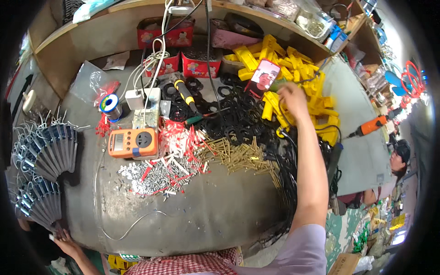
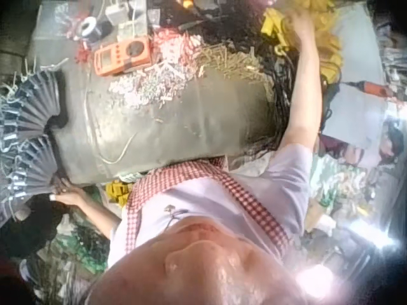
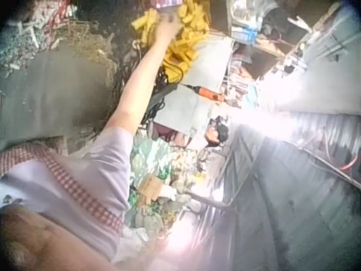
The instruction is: The person connects and solders wires to a metal tool component, fits the assembly into a plastic handle housing, and secures the housing halves together with screws using an electric screwdriver.
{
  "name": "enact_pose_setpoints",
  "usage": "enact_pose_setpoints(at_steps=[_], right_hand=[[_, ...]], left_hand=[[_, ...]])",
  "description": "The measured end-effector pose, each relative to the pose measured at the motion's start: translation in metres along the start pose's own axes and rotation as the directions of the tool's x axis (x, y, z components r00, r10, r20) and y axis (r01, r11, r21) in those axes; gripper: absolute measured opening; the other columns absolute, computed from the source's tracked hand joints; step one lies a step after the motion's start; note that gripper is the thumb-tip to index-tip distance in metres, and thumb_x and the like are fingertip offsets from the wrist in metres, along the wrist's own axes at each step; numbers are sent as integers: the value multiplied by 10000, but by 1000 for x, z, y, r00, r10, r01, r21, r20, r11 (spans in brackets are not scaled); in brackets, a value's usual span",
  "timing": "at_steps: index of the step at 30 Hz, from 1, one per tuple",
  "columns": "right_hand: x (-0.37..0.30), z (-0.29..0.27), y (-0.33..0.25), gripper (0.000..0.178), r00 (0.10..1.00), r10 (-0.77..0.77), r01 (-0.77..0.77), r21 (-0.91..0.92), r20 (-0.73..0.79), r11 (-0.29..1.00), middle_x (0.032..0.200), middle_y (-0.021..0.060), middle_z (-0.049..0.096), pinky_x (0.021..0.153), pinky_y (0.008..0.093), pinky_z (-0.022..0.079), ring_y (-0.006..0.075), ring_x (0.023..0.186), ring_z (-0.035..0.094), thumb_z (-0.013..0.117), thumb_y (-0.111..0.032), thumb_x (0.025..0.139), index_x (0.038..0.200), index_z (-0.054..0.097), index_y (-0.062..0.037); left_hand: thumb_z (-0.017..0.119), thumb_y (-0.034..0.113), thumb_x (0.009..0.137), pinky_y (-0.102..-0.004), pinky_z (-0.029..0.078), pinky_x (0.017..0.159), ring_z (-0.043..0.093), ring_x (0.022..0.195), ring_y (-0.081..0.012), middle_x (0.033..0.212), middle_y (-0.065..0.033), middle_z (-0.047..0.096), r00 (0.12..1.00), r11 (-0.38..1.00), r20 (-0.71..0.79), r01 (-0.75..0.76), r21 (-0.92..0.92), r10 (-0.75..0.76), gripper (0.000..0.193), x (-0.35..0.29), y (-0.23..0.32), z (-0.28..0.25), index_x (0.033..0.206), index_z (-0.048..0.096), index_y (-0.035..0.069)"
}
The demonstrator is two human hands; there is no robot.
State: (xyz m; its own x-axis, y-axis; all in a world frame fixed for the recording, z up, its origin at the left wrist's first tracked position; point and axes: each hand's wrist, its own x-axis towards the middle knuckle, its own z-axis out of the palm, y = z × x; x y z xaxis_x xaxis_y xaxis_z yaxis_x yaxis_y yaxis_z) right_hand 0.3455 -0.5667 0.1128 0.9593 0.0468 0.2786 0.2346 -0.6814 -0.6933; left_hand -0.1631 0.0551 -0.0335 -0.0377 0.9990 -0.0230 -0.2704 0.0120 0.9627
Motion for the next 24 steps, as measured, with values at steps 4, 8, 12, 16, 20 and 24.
enact_pose_setpoints(at_steps=[4, 8, 12, 16, 20, 24], right_hand=[[93, 16, 31, 328, 875, -469, 268, -687, -119, 675, 1138, 221, 593, 971, 410, 403, 357, 1097, 541, 444, -100, 867, 1140, 589, 11], [130, -1, 101, 284, 908, -415, 292, -614, -64, 733, 1117, 205, 599, 916, 391, 424, 352, 1058, 555, 488, -151, 903, 1111, 584, 17], [102, 8, 54, 250, 976, -211, 178, -375, -49, 910, 1077, 210, 606, 893, 362, 420, 344, 1035, 560, 521, -140, 897, 1069, 588, 28], [90, -3, 49, 296, 919, -390, 310, -494, -65, 812, 1101, 167, 597, 904, 336, 407, 284, 1044, 554, 497, -204, 921, 1113, 571, 9], [46, -68, -15, 280, 941, -333, 293, -337, -67, 895, 1115, 113, 587, 922, 307, 399, 210, 1061, 538, 514, -182, 929, 1129, 558, 9], [-18, -84, -110, 279, 946, -303, 277, -199, -113, 940, 1132, 97, 576, 945, 303, 379, 177, 1081, 521, 509, -184, 943, 1135, 562, 11]], left_hand=[[358, 301, 959, -356, 365, 940, 497, 1054, -234, 1123, -135, 520, 841, 544, 125, -446, 711, 526, 427, -35, 31, 8, 1197, 482, -31], [464, 77, 895, -309, 354, 953, 490, 1037, -192, 1077, -83, 520, 763, 649, 239, -640, 412, 601, 225, -62, 33, 89, 1100, 511, -2], [498, -30, 786, -281, 403, 901, 530, 1017, -173, 1059, -78, 543, 642, 778, 718, -585, 231, 269, 246, -84, 29, 159, 1021, 566, -3], [581, 33, 793, -306, 478, 822, 583, 968, -214, 1034, -123, 581, 458, 751, 860, -643, 148, 223, 238, -78, -6, 232, 1029, 592, 8], [597, 144, 852, -325, 495, 809, 593, 983, -242, 1148, -148, 529, 443, 818, 893, -539, 200, 74, 326, -84, -19, 291, 1144, 554, 5], [571, 147, 879, -296, 470, 835, 577, 1002, -177, 1111, -116, 585, 487, 898, 868, -334, 285, -95, 310, -77, -22, 300, 1157, 558, 9]])
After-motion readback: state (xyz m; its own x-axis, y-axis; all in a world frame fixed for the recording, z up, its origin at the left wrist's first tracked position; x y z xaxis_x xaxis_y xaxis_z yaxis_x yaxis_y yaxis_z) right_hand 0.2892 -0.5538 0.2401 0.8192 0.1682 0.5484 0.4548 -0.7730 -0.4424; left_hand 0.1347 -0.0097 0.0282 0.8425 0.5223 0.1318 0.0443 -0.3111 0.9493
